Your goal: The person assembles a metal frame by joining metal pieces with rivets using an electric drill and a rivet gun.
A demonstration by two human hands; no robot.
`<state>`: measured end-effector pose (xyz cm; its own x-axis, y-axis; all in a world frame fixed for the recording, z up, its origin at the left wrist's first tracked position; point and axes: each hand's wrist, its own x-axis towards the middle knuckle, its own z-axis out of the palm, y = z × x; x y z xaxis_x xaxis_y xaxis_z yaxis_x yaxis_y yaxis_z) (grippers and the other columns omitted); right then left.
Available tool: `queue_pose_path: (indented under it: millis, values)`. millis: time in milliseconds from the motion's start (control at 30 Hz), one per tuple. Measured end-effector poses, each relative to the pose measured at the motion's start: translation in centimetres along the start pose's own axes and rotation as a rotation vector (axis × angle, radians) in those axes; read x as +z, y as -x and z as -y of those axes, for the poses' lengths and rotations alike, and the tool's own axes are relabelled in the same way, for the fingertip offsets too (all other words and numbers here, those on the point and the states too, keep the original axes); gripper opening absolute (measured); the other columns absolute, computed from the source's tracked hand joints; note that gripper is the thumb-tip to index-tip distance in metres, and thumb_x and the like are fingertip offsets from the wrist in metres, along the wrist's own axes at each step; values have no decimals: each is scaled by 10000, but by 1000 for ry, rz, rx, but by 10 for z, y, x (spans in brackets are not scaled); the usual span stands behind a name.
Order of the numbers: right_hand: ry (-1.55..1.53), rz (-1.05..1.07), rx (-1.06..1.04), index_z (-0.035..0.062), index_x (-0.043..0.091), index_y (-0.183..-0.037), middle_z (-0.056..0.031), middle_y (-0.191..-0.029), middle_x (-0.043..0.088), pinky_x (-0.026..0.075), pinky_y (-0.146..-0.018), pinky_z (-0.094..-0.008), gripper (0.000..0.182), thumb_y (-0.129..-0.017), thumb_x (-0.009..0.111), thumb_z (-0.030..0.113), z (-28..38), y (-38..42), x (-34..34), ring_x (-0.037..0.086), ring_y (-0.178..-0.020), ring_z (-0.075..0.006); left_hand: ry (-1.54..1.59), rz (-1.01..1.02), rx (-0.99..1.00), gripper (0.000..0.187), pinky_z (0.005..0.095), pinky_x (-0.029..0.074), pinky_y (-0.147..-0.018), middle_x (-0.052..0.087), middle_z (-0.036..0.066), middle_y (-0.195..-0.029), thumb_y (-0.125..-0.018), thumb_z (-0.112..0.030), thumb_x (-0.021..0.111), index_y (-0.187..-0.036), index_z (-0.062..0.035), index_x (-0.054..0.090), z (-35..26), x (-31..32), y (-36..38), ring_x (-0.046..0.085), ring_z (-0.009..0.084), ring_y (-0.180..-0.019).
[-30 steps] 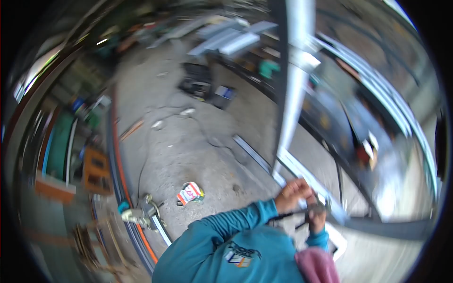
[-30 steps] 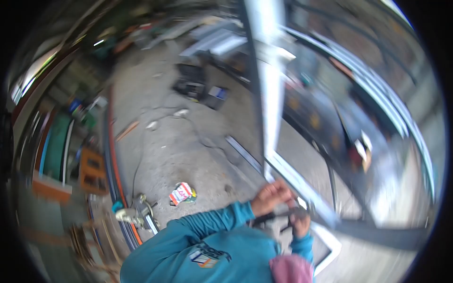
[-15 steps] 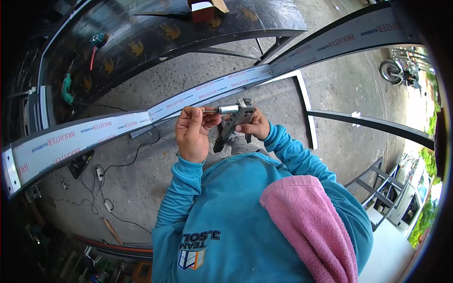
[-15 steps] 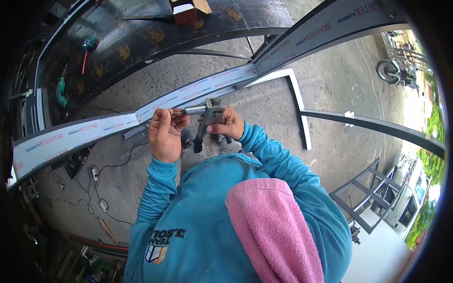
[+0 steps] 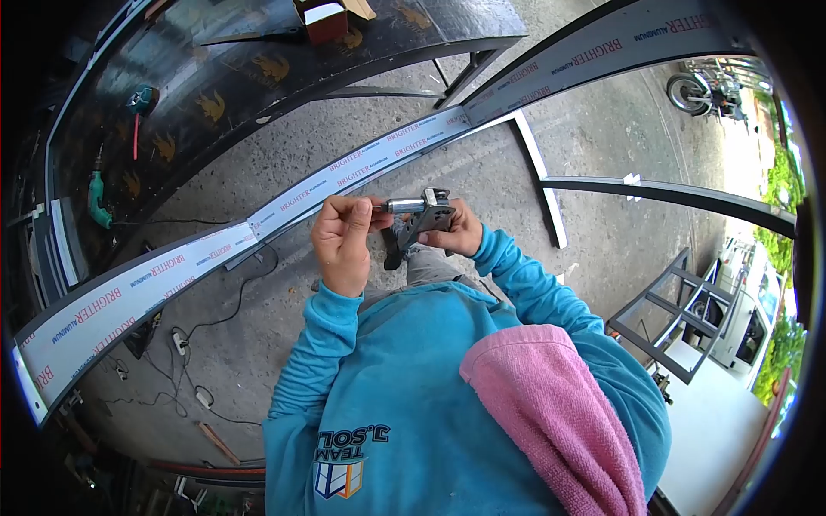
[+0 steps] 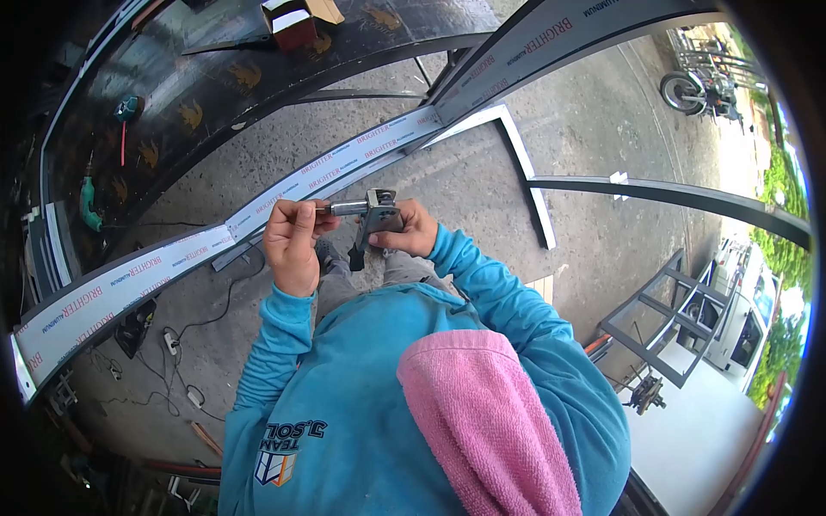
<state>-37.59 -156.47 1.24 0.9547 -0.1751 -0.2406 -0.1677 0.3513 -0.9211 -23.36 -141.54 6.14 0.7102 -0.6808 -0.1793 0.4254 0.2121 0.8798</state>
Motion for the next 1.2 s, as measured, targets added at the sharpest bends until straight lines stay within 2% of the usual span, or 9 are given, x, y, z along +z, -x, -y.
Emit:
queue_pose_path:
  millis: [167, 233, 333, 433, 500, 600, 700, 1000, 1200]
  values:
    - [833, 23, 121, 36, 613, -1028, -77, -746, 645, 493, -650, -298, 295, -749, 673, 109, 31, 18, -16, 609, -682, -149, -61, -60, -90, 134, 285, 566, -722, 641, 100, -924, -919, -165, 545, -912, -31, 549, 22, 4, 3, 639, 170, -809]
    - [1212, 76, 223, 41, 579, -1076, -109, -729, 637, 506, -657, -347, 394, -737, 673, 217, 53, 26, -22, 638, -695, -223, 323, -18, -562, 116, 286, 560, -752, 639, 91, -929, -917, -160, 548, -914, -46, 568, 59, -15, 2, 634, 174, -843]
    - [680, 38, 477, 31, 581, -1036, -118, -737, 635, 502, -676, -365, 383, -728, 682, 235, 43, 33, -48, 632, -699, -242, 567, 53, -773, 91, 285, 557, -769, 640, 87, -912, -914, -152, 549, -903, -66, 577, 106, -5, -19, 637, 170, -828]
    - [613, -218, 440, 11, 562, -979, -89, -702, 600, 480, -508, -302, 360, -757, 676, 270, -8, 46, -94, 573, -555, -154, 16, 185, -647, 137, 267, 538, -705, 628, 63, -840, -882, -181, 604, -859, -49, 577, 145, 25, -76, 634, 159, -768]
    - [533, -383, 569, 26, 519, -1021, -70, -671, 565, 469, -473, -296, 394, -781, 653, 310, -12, 49, -111, 559, -536, -146, -914, 364, -82, 368, 401, 478, -795, 597, 111, -944, -747, -291, 736, -955, -40, 566, 182, 37, -121, 585, 262, -884]
    - [557, -446, 524, 50, 455, -1100, -51, -644, 531, 464, -448, -296, 446, -810, 618, 348, -27, 44, -148, 555, -529, -145, -1497, 316, 509, 635, 431, 340, -956, 523, 133, -1087, -670, -416, 758, -1129, -66, 492, 213, 60, -169, 481, 271, -1064]
    - [402, -654, 575, 64, 472, -1040, -47, -634, 524, 433, -408, -291, 369, -818, 606, 326, -45, 33, -172, 522, -483, -140, -1651, 347, 351, 838, 441, 232, -1015, 440, 136, -1209, -609, -508, 756, -1224, -53, 412, 245, 84, -201, 388, 294, -1164]
    - [110, -771, 487, 58, 473, -955, -59, -642, 552, 404, -371, -296, 289, -823, 598, 283, -91, 25, -192, 489, -412, -143, -1612, 293, 268, 706, 410, 328, -928, 500, 126, -1095, -600, -422, 741, -1114, -37, 448, 285, 111, -237, 464, 281, -1071]
    - [692, -642, 520, 25, 437, -965, -165, -654, 572, 477, -511, -402, 398, -805, 611, 344, -56, 27, -180, 597, -550, -286, -1578, 220, 335, 642, 418, 331, -917, 513, 105, -1087, -602, -394, 731, -1095, -73, 475, 286, 110, -234, 483, 264, -1042]
